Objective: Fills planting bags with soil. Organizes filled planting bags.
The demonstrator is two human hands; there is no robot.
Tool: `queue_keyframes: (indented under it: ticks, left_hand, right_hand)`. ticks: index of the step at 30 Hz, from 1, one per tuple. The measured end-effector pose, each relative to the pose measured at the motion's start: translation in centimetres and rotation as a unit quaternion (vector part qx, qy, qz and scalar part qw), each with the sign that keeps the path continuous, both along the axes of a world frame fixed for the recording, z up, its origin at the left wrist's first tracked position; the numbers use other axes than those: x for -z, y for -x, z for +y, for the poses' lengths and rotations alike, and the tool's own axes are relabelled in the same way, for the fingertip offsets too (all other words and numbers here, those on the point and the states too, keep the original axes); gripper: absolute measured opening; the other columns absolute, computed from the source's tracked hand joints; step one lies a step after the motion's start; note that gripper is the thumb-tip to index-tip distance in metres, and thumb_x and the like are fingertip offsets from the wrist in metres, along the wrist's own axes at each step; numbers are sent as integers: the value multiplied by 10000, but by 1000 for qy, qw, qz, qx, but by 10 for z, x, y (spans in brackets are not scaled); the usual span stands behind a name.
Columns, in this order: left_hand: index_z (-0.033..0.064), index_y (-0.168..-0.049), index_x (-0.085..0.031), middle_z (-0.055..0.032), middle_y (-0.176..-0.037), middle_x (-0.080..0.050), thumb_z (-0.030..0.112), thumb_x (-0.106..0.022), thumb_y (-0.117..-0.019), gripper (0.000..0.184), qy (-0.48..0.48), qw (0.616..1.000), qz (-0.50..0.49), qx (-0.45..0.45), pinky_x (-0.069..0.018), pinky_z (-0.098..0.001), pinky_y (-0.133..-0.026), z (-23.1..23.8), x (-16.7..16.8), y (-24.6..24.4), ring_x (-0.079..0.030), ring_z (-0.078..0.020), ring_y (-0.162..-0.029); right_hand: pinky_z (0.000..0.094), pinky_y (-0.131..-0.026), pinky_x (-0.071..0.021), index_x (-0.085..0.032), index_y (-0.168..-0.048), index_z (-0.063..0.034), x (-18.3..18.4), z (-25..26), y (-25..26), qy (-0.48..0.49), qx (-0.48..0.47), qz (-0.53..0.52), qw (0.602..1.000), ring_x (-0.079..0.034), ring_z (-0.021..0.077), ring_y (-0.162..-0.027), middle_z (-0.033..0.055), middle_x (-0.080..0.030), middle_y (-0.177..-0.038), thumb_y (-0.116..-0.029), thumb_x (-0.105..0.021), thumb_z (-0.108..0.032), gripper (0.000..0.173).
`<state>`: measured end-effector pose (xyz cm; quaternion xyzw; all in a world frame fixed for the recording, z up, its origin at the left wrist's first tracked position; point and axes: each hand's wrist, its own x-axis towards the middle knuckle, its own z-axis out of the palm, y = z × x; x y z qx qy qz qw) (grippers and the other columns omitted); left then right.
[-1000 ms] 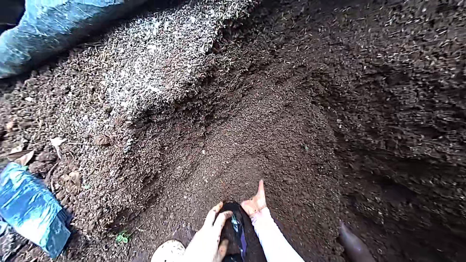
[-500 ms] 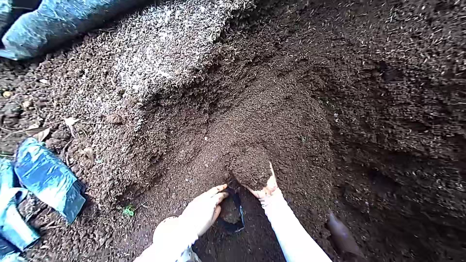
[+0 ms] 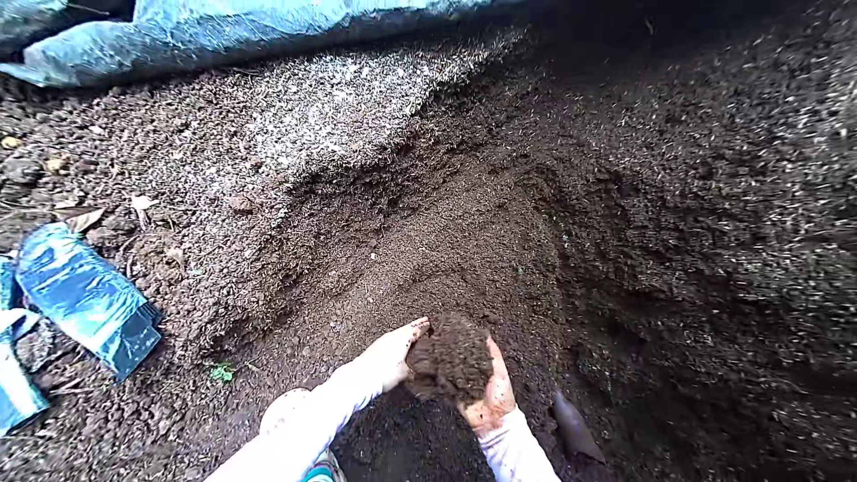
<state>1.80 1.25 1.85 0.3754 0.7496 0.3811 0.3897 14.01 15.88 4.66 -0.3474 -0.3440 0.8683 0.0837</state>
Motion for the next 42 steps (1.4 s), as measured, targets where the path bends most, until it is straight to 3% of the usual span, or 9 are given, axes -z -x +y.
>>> queue_keyframes:
  ticks: [5, 9, 13, 15, 21, 27, 33, 38, 42]
  left_hand:
    - [-89, -1464, -446, -262, -1539, -450, 86, -768, -872, 696, 55, 998, 25, -8, -339, -464, -1209, -7, -6, -11, -444, -344, -1447]
    - [-2, -1578, -341, -200, -1628, -369, 67, -788, -847, 859, 48, 998, 24, -26, -277, -423, -1255, -10, -2, -8, -367, -278, -1515]
    - [27, -1588, -352, -164, -1648, -354, 42, -780, -843, 860, 28, 998, 6, -63, -269, -413, -1264, -21, 7, 0, -355, -248, -1526]
    - [47, -1602, -334, -126, -1676, -312, 27, -745, -860, 849, 40, 997, 6, -62, -249, -394, -1273, -25, 8, 5, -321, -214, -1543]
    - [64, -1598, -357, -81, -1679, -318, 24, -671, -873, 791, 28, 998, 16, -62, -266, -349, -1263, -21, 11, 3, -327, -162, -1537]
    - [120, -1369, -673, -187, -1656, -330, 18, -587, -939, 450, 45, 995, 75, -39, -456, -471, -1136, -23, 21, -16, -455, -328, -1463]
    - [323, -1463, -593, -176, -1656, -335, 233, -575, -977, 495, 67, 994, 66, -56, -539, -536, -1005, -36, 27, -8, -536, -342, -1390]
    - [53, -1531, -486, -174, -1622, -401, 12, -602, -856, 687, -9, 998, 14, -60, -387, -387, -1197, -27, 30, -12, -437, -254, -1484]
    - [61, -1580, -403, -96, -1676, -323, 69, -619, -867, 745, 23, 998, -46, -42, -296, -352, -1245, -14, 19, 2, -343, -183, -1533]
  right_hand:
    - [395, -922, -567, -477, -1425, -36, -6, -14, 0, -189, -71, -53, 978, -654, 188, -1094, 113, -641, -1243, -1100, -344, -304, 441]
    - [484, -1065, -487, -548, -1421, -84, -23, -19, 5, -318, -222, -110, 915, -525, 212, -1341, 97, -542, -1464, -1039, -493, -261, 425]
    - [473, -1036, -545, -494, -1489, -114, -24, -4, 10, -381, -308, -143, 860, -523, 249, -1379, 114, -421, -1587, -1028, -528, -215, 473]
    - [481, -925, -600, -453, -1503, -84, -12, 11, 10, -350, -245, -176, 887, -620, 298, -1267, 147, -440, -1567, -1052, -477, -180, 462]
    - [463, -1008, -497, -327, -1525, -3, 119, 94, -28, -62, 74, -282, 954, -567, 318, -1270, 232, -472, -1488, -1130, -316, -342, 520]
    - [539, -1074, -476, -102, -1624, -117, 192, 116, 15, 92, 258, -150, 950, -471, 393, -1388, 239, -286, -1619, -1076, -279, -600, 752]
    - [719, -1018, -447, -294, -1560, -310, 188, 122, 71, 137, 301, 66, 942, -465, 374, -1408, 90, -451, -1555, -925, -263, -847, 832]
    - [560, -952, -498, -314, -1516, -174, 168, 142, 93, 68, 264, -37, 961, -550, 280, -1226, 135, -527, -1382, -1008, -112, -737, 785]
    - [451, -834, -562, -405, -1384, -125, 151, 130, 64, 61, 246, -13, 967, -632, 206, -1033, 90, -615, -1148, -1058, -89, -639, 686]
